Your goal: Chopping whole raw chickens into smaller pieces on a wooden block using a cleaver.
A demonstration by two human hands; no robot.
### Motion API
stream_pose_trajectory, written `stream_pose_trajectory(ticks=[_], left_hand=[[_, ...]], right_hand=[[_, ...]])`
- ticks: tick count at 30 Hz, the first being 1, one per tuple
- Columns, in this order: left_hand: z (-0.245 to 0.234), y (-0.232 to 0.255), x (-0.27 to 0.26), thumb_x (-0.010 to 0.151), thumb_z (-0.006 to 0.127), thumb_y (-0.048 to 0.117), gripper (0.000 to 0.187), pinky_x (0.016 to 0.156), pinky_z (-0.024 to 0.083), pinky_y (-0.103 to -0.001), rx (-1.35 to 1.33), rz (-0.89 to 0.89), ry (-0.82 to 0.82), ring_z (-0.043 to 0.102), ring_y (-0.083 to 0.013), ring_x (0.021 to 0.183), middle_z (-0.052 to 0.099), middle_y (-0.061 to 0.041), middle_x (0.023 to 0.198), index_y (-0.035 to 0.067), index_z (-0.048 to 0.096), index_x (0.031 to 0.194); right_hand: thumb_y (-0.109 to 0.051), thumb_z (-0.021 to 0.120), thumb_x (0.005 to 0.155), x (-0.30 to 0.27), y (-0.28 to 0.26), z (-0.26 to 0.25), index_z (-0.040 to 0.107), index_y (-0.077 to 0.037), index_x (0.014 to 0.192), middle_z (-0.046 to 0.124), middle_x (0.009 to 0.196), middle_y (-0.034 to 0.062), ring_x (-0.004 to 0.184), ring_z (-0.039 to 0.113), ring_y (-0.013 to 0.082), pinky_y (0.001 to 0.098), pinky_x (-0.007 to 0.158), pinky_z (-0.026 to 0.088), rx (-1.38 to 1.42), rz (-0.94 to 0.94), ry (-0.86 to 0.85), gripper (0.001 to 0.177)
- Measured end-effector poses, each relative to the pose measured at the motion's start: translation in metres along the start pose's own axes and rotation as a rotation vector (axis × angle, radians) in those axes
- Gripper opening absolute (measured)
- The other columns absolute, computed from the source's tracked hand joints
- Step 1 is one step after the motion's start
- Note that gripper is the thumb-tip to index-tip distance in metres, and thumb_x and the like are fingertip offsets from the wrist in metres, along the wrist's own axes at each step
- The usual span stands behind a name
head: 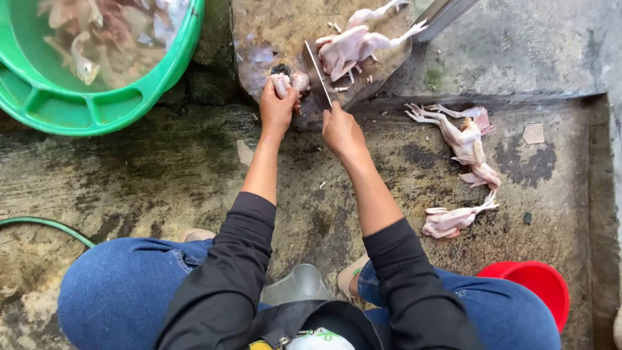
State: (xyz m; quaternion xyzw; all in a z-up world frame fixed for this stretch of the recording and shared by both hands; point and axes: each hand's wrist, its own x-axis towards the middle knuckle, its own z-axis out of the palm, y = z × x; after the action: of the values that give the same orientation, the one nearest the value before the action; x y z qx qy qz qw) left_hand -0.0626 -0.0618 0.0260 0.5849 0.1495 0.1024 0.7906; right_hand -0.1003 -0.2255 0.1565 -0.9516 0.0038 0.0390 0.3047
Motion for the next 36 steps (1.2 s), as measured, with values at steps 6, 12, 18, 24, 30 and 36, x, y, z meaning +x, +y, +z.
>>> stream_pose_trajectory(ticks=[6, 12, 18, 24, 30, 36], left_hand=[[-0.065, 0.064, 0.030, 0.104, 0.065, 0.005, 0.012, 0.060, 0.057, -0.031, -0.276, 0.170, 0.231, 0.065, -0.0163, 0.067, 0.066, -0.008, 0.087, 0.004, 0.053, 0.109], [-0.074, 0.159, 0.063, 0.098, 0.070, 0.021, 0.049, 0.069, 0.060, -0.032, 0.018, 0.256, 0.555, 0.069, -0.0190, 0.082, 0.064, -0.014, 0.116, 0.004, 0.044, 0.137], [0.068, 0.044, 0.088, 0.085, 0.085, 0.027, 0.059, 0.104, 0.047, -0.048, 0.846, 0.602, -0.015, 0.051, -0.0344, 0.123, 0.050, -0.021, 0.133, 0.002, 0.055, 0.129], [0.122, 0.031, 0.075, 0.067, 0.090, 0.027, 0.071, 0.105, 0.044, -0.050, 1.081, 0.398, -0.319, 0.048, -0.0433, 0.124, 0.060, -0.020, 0.130, 0.007, 0.059, 0.127], [0.064, 0.058, 0.049, 0.065, 0.089, 0.018, 0.055, 0.095, 0.048, -0.049, 1.043, 0.321, -0.408, 0.058, -0.0442, 0.106, 0.071, -0.018, 0.110, 0.009, 0.068, 0.115], [0.039, 0.041, 0.042, 0.067, 0.089, 0.015, 0.048, 0.093, 0.049, -0.049, 1.040, 0.275, -0.384, 0.058, -0.0443, 0.103, 0.069, -0.022, 0.103, 0.007, 0.068, 0.111]], right_hand=[[-0.035, 0.046, 0.109, -0.003, 0.024, -0.024, 0.059, -0.004, 0.117, 0.071, 0.095, 0.0240, 0.085, 0.072, 0.0402, 0.0530, 0.077, 0.055, -0.088, 0.114, -0.258, 0.034], [-0.035, 0.050, 0.107, -0.007, 0.044, -0.057, 0.055, -0.010, 0.127, 0.052, 0.062, 0.0015, 0.046, 0.049, 0.0128, 0.0345, 0.042, 0.043, 0.606, 0.292, -0.167, 0.033], [-0.035, 0.049, 0.108, -0.006, 0.066, -0.071, 0.051, -0.010, 0.114, 0.046, 0.056, -0.0015, 0.037, 0.044, 0.0102, 0.0310, 0.033, 0.040, 0.856, 0.360, 0.062, 0.026], [-0.036, 0.052, 0.107, -0.014, 0.070, -0.083, 0.056, -0.008, 0.111, 0.051, 0.058, 0.0047, 0.040, 0.051, 0.0144, 0.0349, 0.038, 0.043, 0.682, 0.322, 0.156, 0.028], [-0.037, 0.054, 0.107, -0.020, 0.056, -0.041, 0.064, -0.006, 0.115, 0.074, 0.086, 0.0212, 0.077, 0.073, 0.0385, 0.0484, 0.069, 0.056, 0.306, -0.008, 0.191, 0.033], [-0.037, 0.049, 0.105, -0.004, 0.029, 0.004, 0.061, -0.008, 0.118, 0.072, 0.092, 0.0287, 0.089, 0.069, 0.0507, 0.0593, 0.077, 0.052, 0.099, 0.182, 0.076, 0.034]])
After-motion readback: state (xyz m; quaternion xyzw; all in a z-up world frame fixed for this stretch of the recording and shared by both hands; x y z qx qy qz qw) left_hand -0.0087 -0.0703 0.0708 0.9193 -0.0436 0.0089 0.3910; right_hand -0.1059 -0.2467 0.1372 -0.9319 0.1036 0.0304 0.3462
